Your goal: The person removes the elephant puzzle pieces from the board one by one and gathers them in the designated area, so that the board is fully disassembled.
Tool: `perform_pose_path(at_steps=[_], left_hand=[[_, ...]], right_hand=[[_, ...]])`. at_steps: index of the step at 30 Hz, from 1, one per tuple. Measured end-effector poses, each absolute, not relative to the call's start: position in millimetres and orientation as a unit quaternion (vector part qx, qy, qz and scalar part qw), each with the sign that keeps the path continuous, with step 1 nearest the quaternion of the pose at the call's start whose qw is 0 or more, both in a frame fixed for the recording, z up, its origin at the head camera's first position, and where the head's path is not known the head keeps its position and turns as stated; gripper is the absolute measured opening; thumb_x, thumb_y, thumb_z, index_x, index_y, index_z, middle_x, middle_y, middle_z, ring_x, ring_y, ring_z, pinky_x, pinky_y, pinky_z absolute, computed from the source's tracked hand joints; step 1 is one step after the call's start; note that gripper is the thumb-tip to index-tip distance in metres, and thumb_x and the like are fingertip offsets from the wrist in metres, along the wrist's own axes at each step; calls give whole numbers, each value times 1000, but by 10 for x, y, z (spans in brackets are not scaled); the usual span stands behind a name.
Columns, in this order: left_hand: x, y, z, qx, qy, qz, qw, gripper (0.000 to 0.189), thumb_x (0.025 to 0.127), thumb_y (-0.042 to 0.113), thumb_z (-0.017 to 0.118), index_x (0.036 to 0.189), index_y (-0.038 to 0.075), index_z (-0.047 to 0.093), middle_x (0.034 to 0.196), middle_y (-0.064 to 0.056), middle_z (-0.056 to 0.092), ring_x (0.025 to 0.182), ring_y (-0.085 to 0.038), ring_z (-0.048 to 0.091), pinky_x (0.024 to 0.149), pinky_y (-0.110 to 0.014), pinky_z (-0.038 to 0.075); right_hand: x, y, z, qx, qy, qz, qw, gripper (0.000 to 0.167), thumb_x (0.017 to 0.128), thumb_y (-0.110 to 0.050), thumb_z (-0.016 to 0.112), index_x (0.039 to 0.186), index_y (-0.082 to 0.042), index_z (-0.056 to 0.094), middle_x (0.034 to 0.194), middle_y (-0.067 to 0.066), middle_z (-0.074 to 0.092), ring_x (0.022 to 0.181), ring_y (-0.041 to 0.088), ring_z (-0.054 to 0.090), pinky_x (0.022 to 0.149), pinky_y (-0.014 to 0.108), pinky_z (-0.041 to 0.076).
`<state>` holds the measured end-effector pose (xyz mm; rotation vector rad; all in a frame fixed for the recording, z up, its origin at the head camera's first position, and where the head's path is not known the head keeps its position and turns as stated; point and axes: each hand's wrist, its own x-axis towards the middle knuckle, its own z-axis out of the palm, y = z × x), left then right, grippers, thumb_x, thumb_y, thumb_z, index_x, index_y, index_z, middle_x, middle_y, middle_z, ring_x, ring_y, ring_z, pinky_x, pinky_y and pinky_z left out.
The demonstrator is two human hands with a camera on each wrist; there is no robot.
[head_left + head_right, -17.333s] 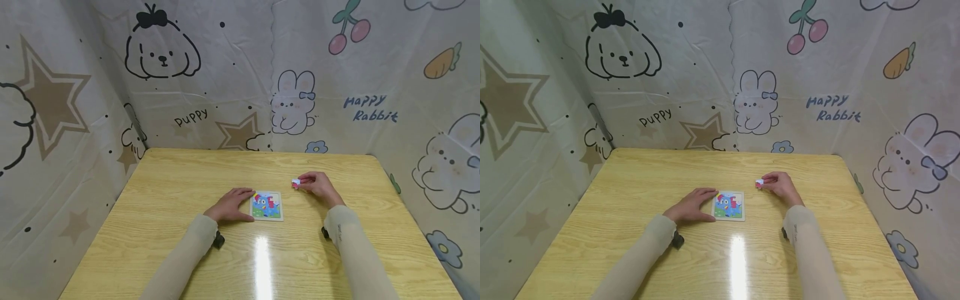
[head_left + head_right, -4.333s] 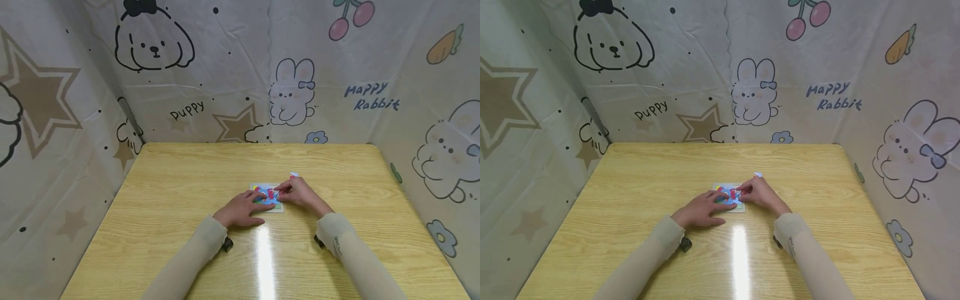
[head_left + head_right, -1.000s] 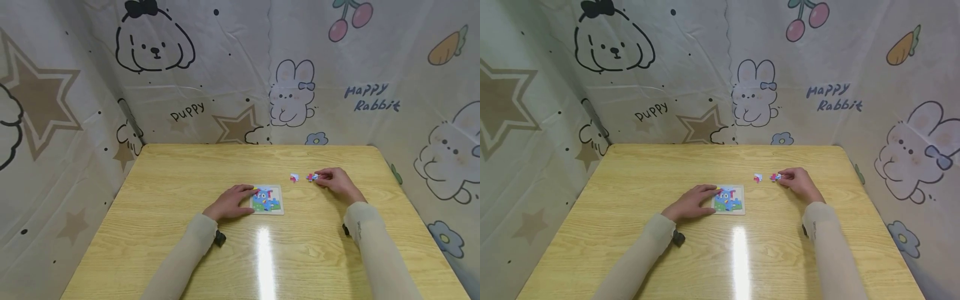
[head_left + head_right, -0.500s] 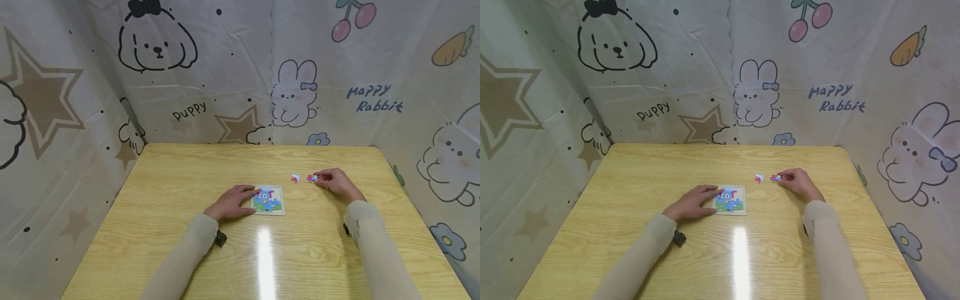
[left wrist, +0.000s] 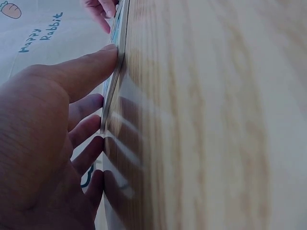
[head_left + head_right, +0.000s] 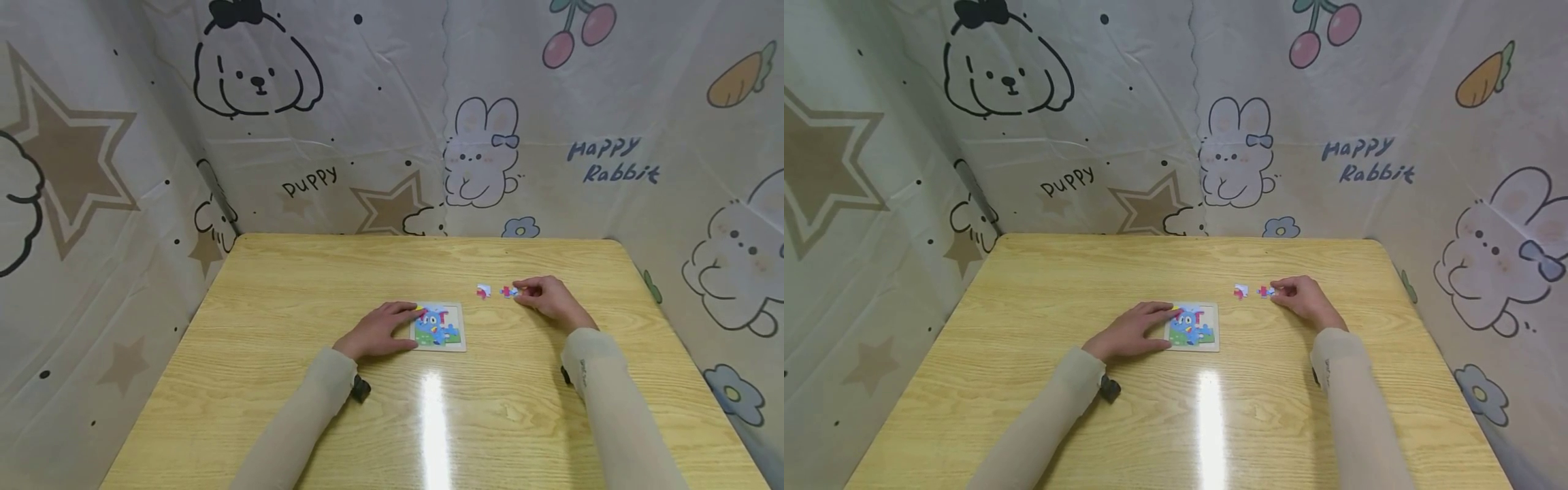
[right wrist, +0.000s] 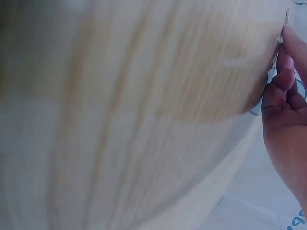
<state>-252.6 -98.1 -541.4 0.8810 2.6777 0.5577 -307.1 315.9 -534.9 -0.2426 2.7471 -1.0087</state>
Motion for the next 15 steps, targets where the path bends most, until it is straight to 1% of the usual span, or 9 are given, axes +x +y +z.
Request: perform_pose_path(at_steps=[5,9,12,15], left_hand=[[-2529,-968,-5428,304,924,192,132,73,99,54,64,162,33,36,167,4,35,155,-25,32,124,-53,31],[-2532,-958,-5433,304,925,188,131,73,98,54,64,162,33,35,167,3,35,155,-25,32,125,-53,31],[-2532,-950,-5427,304,924,196,129,72,98,52,65,162,32,38,166,2,37,154,-27,32,124,-54,30],[-2537,-939,-5422,303,923,201,125,71,98,52,65,161,31,39,165,2,39,154,-26,33,124,-54,30]], right_hand=[[-3033,3158,-5327,-75,932,-340,98,42,100,-16,71,138,2,64,101,12,68,88,21,56,75,27,47],[-2986,3124,-5301,-67,932,-345,82,40,99,-18,72,135,0,67,101,11,68,87,20,56,72,24,47],[-2930,3037,-5255,-73,928,-360,67,37,99,-18,72,131,0,69,100,12,69,84,20,57,68,23,48],[-2847,2890,-5187,-89,920,-377,65,36,98,-18,73,129,1,70,100,13,69,84,19,59,67,24,50]])
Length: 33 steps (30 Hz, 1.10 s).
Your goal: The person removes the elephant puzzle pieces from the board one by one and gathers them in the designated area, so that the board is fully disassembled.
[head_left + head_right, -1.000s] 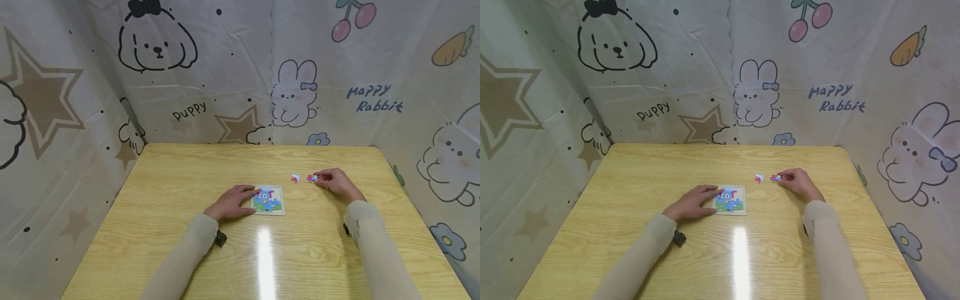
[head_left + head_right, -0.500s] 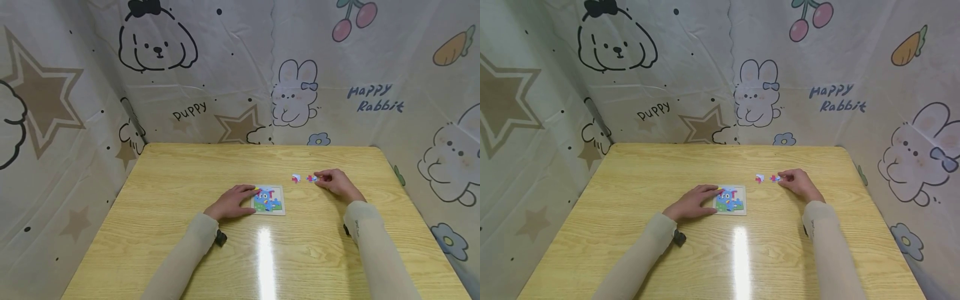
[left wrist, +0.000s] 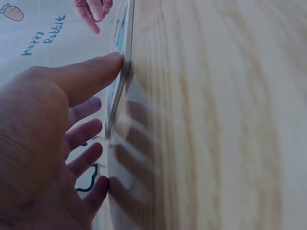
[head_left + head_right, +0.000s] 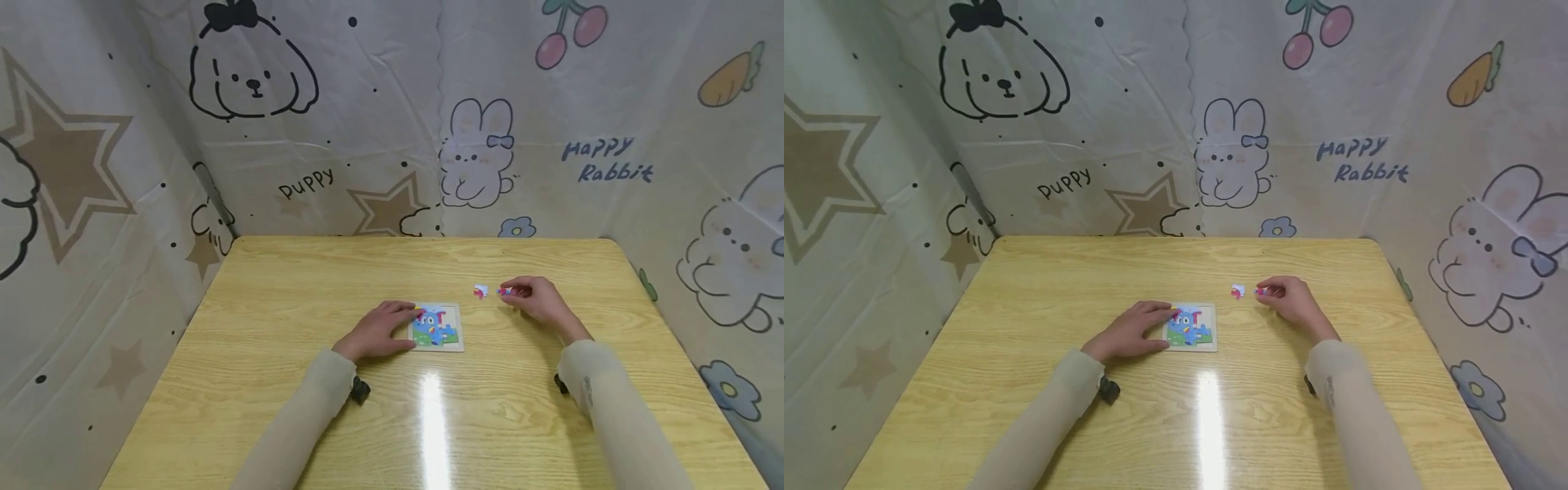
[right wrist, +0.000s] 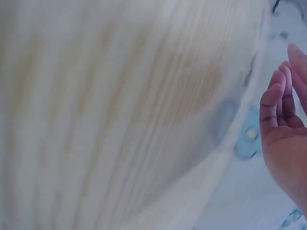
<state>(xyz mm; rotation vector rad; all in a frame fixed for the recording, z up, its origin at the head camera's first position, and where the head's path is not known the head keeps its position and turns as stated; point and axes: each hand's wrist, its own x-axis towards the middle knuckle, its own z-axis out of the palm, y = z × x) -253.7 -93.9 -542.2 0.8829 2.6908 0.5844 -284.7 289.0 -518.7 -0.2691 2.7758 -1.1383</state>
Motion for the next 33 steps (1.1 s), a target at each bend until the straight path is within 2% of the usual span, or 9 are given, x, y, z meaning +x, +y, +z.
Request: perform_pose_path(at_steps=[7,15,21,27,33], left_hand=[[-2535,-889,-5416,300,921,221,116,67,98,51,65,158,29,45,163,3,42,153,-25,34,126,-53,27],[-2480,-743,-5414,276,927,233,100,64,98,49,67,155,26,50,158,1,49,149,-26,39,124,-54,31],[-2456,-661,-5438,255,935,233,78,67,97,51,67,156,26,49,154,-1,51,146,-25,42,122,-52,34],[-2468,-624,-5479,244,941,224,68,67,97,53,67,155,25,50,152,-1,52,143,-25,43,120,-50,37],[-2459,-589,-5467,239,946,212,59,67,95,55,68,153,25,53,151,-1,52,140,-25,45,117,-50,38]], right_hand=[[-2684,2497,-5119,-122,907,-392,99,31,98,-16,73,123,1,72,98,11,68,84,20,59,68,25,51],[-2561,2194,-5153,-167,890,-399,148,28,95,-15,76,120,-1,75,97,7,69,82,18,60,70,26,51],[-2513,2040,-5151,-197,884,-393,159,30,91,-12,80,118,-3,76,98,6,70,82,17,58,74,26,50],[-2499,1934,-5142,-194,888,-381,171,31,90,-10,81,119,-3,75,106,9,72,88,17,60,79,31,52],[-2494,1879,-5172,-195,890,-376,168,32,87,-8,82,117,-2,74,106,10,72,81,15,59,74,26,52]])
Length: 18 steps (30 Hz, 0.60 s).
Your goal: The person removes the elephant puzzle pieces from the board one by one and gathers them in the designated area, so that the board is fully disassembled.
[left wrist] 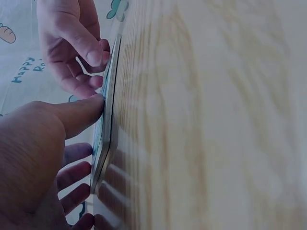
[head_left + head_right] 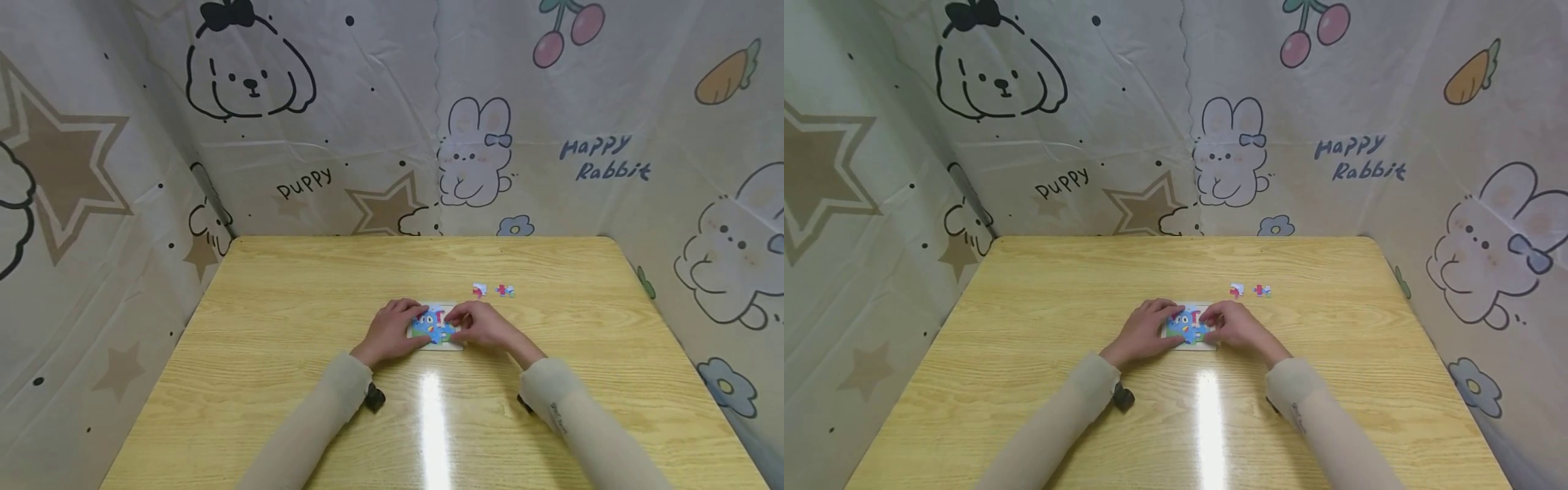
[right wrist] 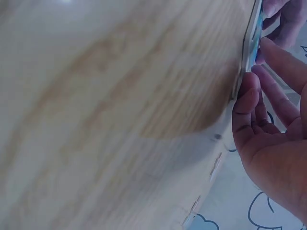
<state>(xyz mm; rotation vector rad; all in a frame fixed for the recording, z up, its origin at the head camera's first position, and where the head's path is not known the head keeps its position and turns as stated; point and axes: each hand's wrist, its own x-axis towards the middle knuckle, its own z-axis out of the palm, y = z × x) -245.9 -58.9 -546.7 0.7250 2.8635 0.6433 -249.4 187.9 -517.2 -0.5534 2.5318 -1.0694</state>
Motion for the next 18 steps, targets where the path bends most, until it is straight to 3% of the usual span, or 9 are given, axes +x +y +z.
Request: perform_pose_path(at_steps=[5,18], left_hand=[[-2453,-580,-5464,239,947,208,53,67,95,55,69,152,25,54,150,-1,52,139,-25,45,116,-51,39],[-2444,-575,-5469,233,948,210,59,68,95,56,69,153,26,53,152,0,50,140,-26,44,117,-51,39]], right_hand=[[-2505,1862,-5186,-192,891,-376,167,33,85,-7,85,115,-2,74,103,10,70,74,14,56,69,27,51],[-2513,1840,-5212,-191,897,-362,169,30,85,-9,86,112,-5,75,97,4,69,73,13,56,68,25,49]])
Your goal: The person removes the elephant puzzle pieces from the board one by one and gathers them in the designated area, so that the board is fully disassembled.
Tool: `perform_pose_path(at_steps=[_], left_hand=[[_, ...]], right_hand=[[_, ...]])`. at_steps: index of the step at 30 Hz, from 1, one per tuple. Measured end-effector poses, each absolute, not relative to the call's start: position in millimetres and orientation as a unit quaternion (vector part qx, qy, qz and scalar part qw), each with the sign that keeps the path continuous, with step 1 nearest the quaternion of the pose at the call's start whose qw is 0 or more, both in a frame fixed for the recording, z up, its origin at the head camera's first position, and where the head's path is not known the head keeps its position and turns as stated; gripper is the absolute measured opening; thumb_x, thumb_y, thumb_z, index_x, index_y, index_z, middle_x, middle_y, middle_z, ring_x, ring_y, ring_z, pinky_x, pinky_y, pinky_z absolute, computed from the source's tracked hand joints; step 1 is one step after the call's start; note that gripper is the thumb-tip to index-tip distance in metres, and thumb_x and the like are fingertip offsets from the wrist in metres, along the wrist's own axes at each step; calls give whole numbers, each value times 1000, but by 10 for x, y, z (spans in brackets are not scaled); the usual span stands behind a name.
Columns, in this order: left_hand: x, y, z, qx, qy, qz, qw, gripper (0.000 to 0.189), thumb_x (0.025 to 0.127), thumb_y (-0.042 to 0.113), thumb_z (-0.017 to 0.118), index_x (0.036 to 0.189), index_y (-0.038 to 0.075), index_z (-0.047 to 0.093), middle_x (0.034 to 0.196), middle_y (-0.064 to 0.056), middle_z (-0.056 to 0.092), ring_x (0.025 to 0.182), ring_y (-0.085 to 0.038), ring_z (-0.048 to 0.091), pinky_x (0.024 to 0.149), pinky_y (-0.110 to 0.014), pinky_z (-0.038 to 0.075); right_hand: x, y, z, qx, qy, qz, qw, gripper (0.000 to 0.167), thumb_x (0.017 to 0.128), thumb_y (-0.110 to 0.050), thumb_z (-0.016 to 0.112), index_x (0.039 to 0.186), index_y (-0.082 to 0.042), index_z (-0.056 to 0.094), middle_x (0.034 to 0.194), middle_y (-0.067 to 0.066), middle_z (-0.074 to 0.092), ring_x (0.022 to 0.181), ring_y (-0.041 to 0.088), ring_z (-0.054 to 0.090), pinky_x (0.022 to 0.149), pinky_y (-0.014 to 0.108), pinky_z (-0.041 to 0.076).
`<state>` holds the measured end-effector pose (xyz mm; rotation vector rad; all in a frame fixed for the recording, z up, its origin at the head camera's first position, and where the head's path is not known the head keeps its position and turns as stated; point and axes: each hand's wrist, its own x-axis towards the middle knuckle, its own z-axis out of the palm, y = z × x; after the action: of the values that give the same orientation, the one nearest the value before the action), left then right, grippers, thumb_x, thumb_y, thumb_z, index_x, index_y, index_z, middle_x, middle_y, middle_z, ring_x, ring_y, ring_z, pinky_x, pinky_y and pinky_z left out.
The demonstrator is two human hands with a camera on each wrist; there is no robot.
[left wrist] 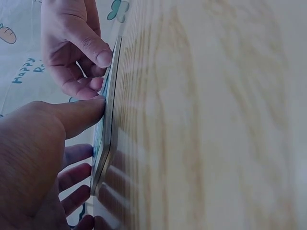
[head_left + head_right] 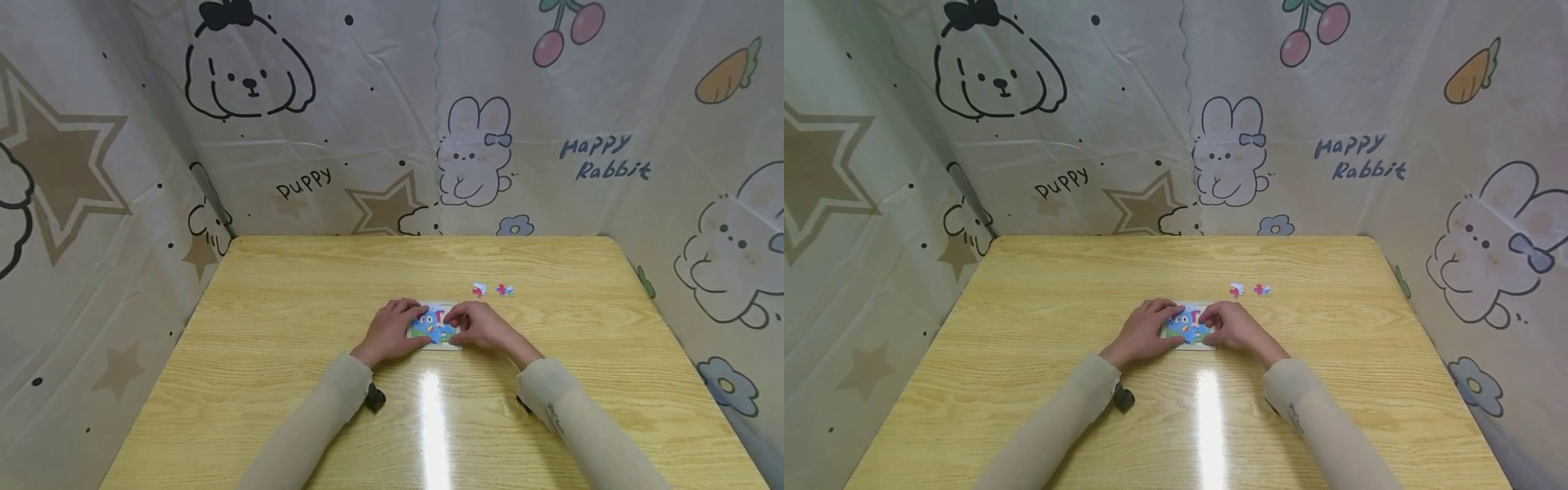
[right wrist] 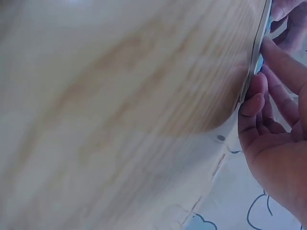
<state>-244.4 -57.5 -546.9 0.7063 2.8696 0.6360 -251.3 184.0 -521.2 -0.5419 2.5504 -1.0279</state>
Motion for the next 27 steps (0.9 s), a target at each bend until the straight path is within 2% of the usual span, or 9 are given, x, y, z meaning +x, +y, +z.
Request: perform_pose_path(at_steps=[11,27], left_hand=[[-2431,-571,-5454,230,949,207,64,68,95,55,69,154,27,52,152,0,49,141,-26,43,118,-51,38],[-2422,-577,-5434,231,948,207,63,67,95,56,68,154,27,51,152,0,50,141,-26,43,116,-52,39]], right_hand=[[-2544,1891,-5251,-210,894,-358,165,34,83,-11,87,115,-3,74,98,4,69,73,13,56,66,24,50],[-2543,1905,-5247,-235,898,-338,156,32,87,-16,85,114,-4,73,96,2,69,75,12,58,68,24,52]])
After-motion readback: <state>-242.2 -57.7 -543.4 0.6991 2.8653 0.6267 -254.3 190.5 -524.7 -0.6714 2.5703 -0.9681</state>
